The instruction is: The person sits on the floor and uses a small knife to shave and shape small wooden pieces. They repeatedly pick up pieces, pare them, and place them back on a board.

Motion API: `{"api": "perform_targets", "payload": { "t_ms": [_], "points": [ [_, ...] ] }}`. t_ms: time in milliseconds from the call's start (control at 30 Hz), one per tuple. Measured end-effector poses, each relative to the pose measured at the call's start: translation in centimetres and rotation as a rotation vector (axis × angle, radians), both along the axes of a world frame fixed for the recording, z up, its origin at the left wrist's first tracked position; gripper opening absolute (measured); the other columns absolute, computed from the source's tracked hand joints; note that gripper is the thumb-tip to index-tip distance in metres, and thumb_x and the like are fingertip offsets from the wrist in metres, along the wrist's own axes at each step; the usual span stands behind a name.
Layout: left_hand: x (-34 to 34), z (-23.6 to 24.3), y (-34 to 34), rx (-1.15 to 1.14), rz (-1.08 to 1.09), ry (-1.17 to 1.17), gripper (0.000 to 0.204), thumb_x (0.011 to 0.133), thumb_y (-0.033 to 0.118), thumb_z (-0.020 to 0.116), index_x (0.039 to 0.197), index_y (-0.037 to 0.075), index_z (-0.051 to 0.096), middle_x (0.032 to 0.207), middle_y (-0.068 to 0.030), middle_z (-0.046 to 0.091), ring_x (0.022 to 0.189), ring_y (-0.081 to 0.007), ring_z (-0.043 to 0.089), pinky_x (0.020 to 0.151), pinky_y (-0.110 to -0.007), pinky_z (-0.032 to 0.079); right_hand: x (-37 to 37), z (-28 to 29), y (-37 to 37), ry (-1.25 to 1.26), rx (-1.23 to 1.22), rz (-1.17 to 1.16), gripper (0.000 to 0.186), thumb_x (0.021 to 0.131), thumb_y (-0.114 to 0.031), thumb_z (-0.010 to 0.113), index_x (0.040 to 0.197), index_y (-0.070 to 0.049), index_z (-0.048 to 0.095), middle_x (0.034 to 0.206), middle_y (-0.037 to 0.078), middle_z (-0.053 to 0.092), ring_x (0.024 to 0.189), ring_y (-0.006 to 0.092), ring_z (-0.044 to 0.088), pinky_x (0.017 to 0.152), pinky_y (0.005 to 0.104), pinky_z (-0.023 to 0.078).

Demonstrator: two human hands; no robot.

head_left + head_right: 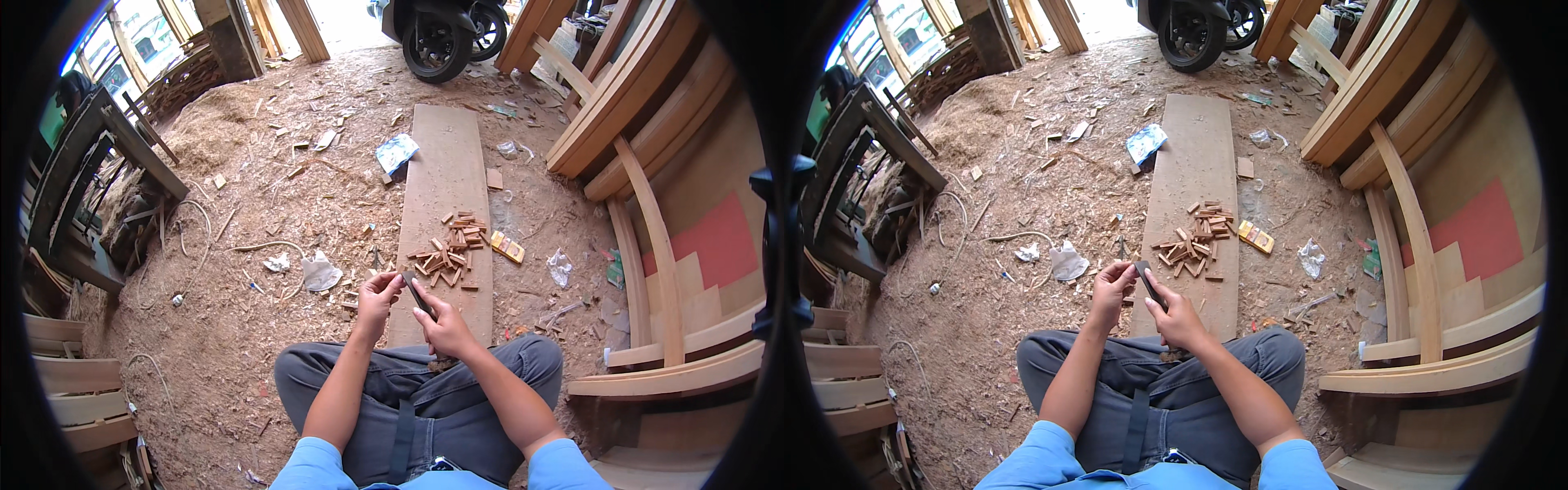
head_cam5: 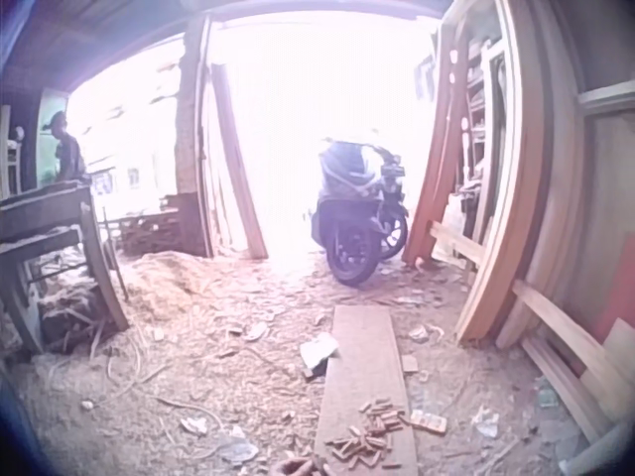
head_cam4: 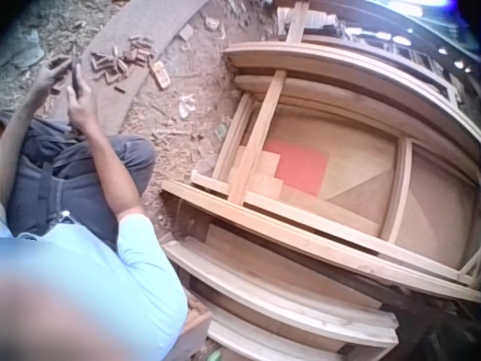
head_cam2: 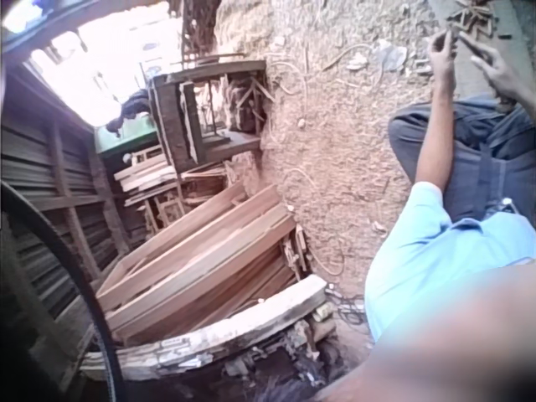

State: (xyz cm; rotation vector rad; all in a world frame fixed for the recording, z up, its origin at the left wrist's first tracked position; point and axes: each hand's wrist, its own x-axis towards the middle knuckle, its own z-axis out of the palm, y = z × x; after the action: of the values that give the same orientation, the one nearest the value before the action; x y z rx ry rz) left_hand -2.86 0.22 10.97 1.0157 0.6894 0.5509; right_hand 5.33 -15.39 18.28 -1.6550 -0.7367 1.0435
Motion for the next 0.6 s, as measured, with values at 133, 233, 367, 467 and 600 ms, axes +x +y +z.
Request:
{"api": "perform_targets", "payload": {
  "t_ms": [133, 233, 367, 467, 600],
  "points": [
    [0.0, -0.3, -0.1, 0.002, 0.007, -0.028, 0.010, 0.092, 0.015, 0.071, 0.099, 0.008, 0.070, 0.086, 0.0000, 0.071, 0.073, -0.0054, 0.063, 0.063, -0.020, 0.048, 0.2, -0.3, 0.0, 0.043, 0.011, -0.001, 0.056, 0.101, -0.018, 0.053, 0.153, -0.023, 0.035, 0.054, -0.002, 0.047, 0.040, 0.0070, 0.046, 0.038, 0.0279, 0.045],
    [0.1, -0.5, -0.2, 0.023, 0.019, -0.055, 0.011, 0.092, 0.014, 0.070, 0.099, 0.005, 0.069, 0.086, -0.0018, 0.071, 0.073, -0.0061, 0.063, 0.063, -0.021, 0.048, 0.2, -0.3, 0.0, 0.070, -0.015, 0.004, 0.056, 0.101, -0.018, 0.053, 0.153, -0.023, 0.035, 0.054, -0.002, 0.047, 0.040, 0.0074, 0.046, 0.038, 0.0280, 0.045],
    [0.1, -0.6, -0.1, 0.078, 0.021, -0.038, 0.011, 0.092, 0.013, 0.070, 0.098, 0.004, 0.070, 0.087, -0.0031, 0.071, 0.073, -0.0070, 0.063, 0.064, -0.022, 0.049, 0.3, 0.0, 0.0, 0.123, -0.026, -0.001, 0.055, 0.101, -0.018, 0.053, 0.153, -0.023, 0.035, 0.054, -0.002, 0.047, 0.040, 0.0080, 0.046, 0.038, 0.0279, 0.045],
    [0.0, -1.0, 0.2, 0.177, -0.001, -0.030, 0.013, 0.091, 0.014, 0.072, 0.098, 0.003, 0.071, 0.087, -0.0036, 0.072, 0.076, -0.0076, 0.064, 0.067, -0.022, 0.049, 0.5, -0.4, 0.0, 0.154, -0.016, -0.002, 0.055, 0.102, -0.018, 0.052, 0.154, -0.023, 0.034, 0.055, -0.001, 0.048, 0.040, 0.0086, 0.046, 0.038, 0.0281, 0.045],
    [0.7, -1.9, 0.4, 0.236, 0.015, -0.033, 0.012, 0.090, 0.012, 0.072, 0.096, 0.001, 0.072, 0.086, -0.0047, 0.072, 0.077, -0.0087, 0.065, 0.068, -0.022, 0.048, -0.1, -2.3, 0.4, 0.289, 0.071, -0.055, 0.057, 0.103, -0.017, 0.051, 0.155, -0.022, 0.029, 0.056, 0.000, 0.047, 0.040, 0.0098, 0.046, 0.038, 0.0288, 0.046]
  ]
}}
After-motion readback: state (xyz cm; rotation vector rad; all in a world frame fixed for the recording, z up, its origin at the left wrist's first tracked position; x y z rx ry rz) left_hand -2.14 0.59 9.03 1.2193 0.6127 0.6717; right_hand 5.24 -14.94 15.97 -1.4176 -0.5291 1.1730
